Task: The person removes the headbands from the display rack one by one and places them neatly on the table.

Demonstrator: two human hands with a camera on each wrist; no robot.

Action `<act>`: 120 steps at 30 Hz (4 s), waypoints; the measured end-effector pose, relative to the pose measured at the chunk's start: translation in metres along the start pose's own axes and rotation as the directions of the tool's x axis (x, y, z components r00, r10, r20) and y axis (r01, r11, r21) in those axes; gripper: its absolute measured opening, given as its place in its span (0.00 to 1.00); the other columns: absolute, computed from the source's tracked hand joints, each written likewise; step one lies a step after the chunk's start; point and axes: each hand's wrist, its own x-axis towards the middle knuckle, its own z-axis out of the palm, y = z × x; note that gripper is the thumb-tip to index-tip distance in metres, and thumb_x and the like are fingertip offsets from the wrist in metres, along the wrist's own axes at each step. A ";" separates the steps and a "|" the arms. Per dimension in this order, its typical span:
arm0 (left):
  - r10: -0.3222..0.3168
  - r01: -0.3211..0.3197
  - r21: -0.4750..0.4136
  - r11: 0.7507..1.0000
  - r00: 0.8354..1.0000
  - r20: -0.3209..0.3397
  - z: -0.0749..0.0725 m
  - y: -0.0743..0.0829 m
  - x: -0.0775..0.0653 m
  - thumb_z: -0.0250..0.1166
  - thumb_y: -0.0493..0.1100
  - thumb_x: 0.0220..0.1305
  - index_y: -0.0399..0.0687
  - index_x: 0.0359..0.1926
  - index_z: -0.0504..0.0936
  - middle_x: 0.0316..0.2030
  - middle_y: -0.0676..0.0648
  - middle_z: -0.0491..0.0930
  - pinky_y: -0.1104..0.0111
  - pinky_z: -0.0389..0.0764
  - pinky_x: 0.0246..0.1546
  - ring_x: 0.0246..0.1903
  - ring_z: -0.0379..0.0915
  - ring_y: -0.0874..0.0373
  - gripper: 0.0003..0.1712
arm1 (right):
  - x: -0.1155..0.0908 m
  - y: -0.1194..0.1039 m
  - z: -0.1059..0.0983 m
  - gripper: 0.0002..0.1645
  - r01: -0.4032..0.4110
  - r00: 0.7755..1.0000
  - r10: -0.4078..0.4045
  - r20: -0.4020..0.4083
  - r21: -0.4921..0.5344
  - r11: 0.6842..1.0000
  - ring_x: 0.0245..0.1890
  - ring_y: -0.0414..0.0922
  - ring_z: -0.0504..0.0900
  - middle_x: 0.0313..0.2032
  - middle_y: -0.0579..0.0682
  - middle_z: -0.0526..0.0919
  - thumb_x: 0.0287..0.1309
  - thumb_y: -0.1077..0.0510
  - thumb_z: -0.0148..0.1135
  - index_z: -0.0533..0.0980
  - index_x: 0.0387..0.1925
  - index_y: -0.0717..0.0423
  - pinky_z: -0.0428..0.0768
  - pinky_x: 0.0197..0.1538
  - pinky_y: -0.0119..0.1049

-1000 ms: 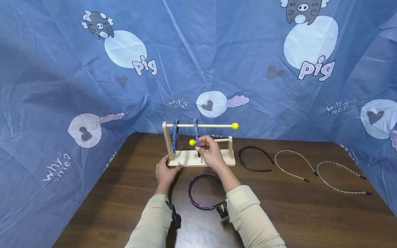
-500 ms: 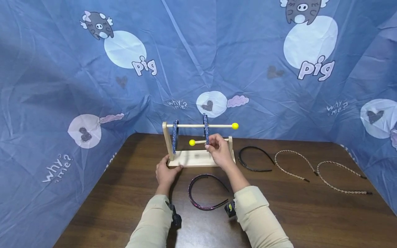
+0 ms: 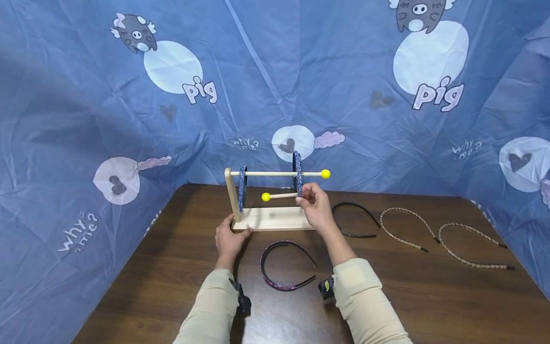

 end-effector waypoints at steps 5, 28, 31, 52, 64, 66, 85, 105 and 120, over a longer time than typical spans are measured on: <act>-0.001 0.001 -0.005 1.000 1.000 -0.008 -0.001 0.001 0.001 0.78 0.48 0.35 0.48 0.58 0.74 0.53 0.45 0.75 0.53 0.63 0.51 0.51 0.64 0.46 0.44 | 0.006 0.013 -0.006 0.09 -0.015 1.000 0.015 -0.015 0.026 1.000 0.32 0.42 0.77 0.31 0.62 0.78 0.51 0.79 0.55 0.67 0.35 0.74 0.74 0.35 0.26; 0.020 -0.020 0.001 1.000 1.000 -0.002 -0.001 0.001 0.000 0.78 0.48 0.36 0.47 0.58 0.74 0.52 0.45 0.76 0.55 0.63 0.52 0.51 0.64 0.47 0.43 | 0.005 0.007 -0.030 0.10 0.126 0.984 -0.106 -0.145 0.134 0.983 0.33 0.43 0.78 0.29 0.50 0.79 0.49 0.82 0.54 0.63 0.33 0.79 0.76 0.37 0.27; 0.020 -0.020 0.004 1.000 1.000 -0.001 -0.001 0.001 0.000 0.78 0.48 0.36 0.47 0.58 0.74 0.52 0.45 0.76 0.55 0.62 0.52 0.51 0.64 0.47 0.43 | 0.004 0.004 -0.034 0.10 0.125 0.984 -0.103 -0.147 0.155 0.980 0.33 0.42 0.78 0.29 0.48 0.79 0.49 0.82 0.53 0.62 0.33 0.79 0.76 0.38 0.27; 0.011 -0.011 0.017 1.000 1.000 -0.003 0.002 0.000 0.001 0.78 0.48 0.35 0.47 0.58 0.73 0.53 0.45 0.75 0.55 0.63 0.52 0.52 0.64 0.47 0.44 | -0.007 0.001 -0.071 0.11 0.185 0.965 -0.143 -0.222 0.182 0.966 0.32 0.40 0.79 0.27 0.49 0.80 0.48 0.84 0.52 0.59 0.30 0.80 0.76 0.38 0.27; 0.012 -0.012 0.018 1.000 1.000 -0.005 0.000 0.001 0.002 0.78 0.48 0.35 0.47 0.58 0.73 0.53 0.45 0.75 0.55 0.63 0.52 0.52 0.64 0.47 0.44 | -0.029 0.004 -0.076 0.10 0.152 0.965 -0.087 -0.246 0.261 0.953 0.32 0.42 0.80 0.28 0.51 0.80 0.46 0.86 0.52 0.64 0.30 0.77 0.77 0.39 0.28; 0.014 -0.014 0.013 1.000 1.000 -0.005 -0.001 0.001 0.002 0.78 0.48 0.35 0.47 0.58 0.73 0.53 0.44 0.75 0.54 0.63 0.51 0.51 0.64 0.46 0.43 | -0.033 0.003 -0.076 0.11 0.154 0.962 -0.079 -0.262 0.278 0.948 0.32 0.43 0.80 0.28 0.52 0.80 0.46 0.86 0.52 0.66 0.30 0.75 0.77 0.38 0.28; 0.006 -0.006 -0.004 1.000 1.000 0.000 -0.002 0.004 0.000 0.78 0.48 0.36 0.47 0.58 0.74 0.53 0.45 0.75 0.54 0.63 0.51 0.51 0.64 0.46 0.43 | -0.073 -0.001 -0.078 0.15 0.136 0.953 -0.027 -0.300 0.348 0.927 0.32 0.43 0.80 0.28 0.53 0.82 0.46 0.86 0.51 0.73 0.29 0.68 0.77 0.36 0.28; 0.009 -0.009 0.006 1.000 1.000 -0.005 0.000 0.002 0.000 0.78 0.48 0.35 0.46 0.58 0.74 0.53 0.44 0.75 0.55 0.63 0.51 0.51 0.64 0.47 0.43 | -0.110 0.004 -0.091 0.12 0.021 0.987 -0.011 -0.158 0.062 0.998 0.26 0.38 0.77 0.27 0.46 0.81 0.41 0.83 0.61 0.78 0.29 0.69 0.75 0.28 0.25; 0.012 -0.012 0.014 1.000 1.000 0.008 0.001 0.000 -0.001 0.78 0.48 0.36 0.47 0.59 0.73 0.54 0.44 0.75 0.55 0.62 0.52 0.52 0.64 0.47 0.44 | -0.127 0.009 -0.107 0.11 -0.023 0.995 0.036 0.089 -0.143 0.989 0.26 0.37 0.76 0.26 0.52 0.80 0.40 0.79 0.64 0.80 0.30 0.68 0.74 0.25 0.29</act>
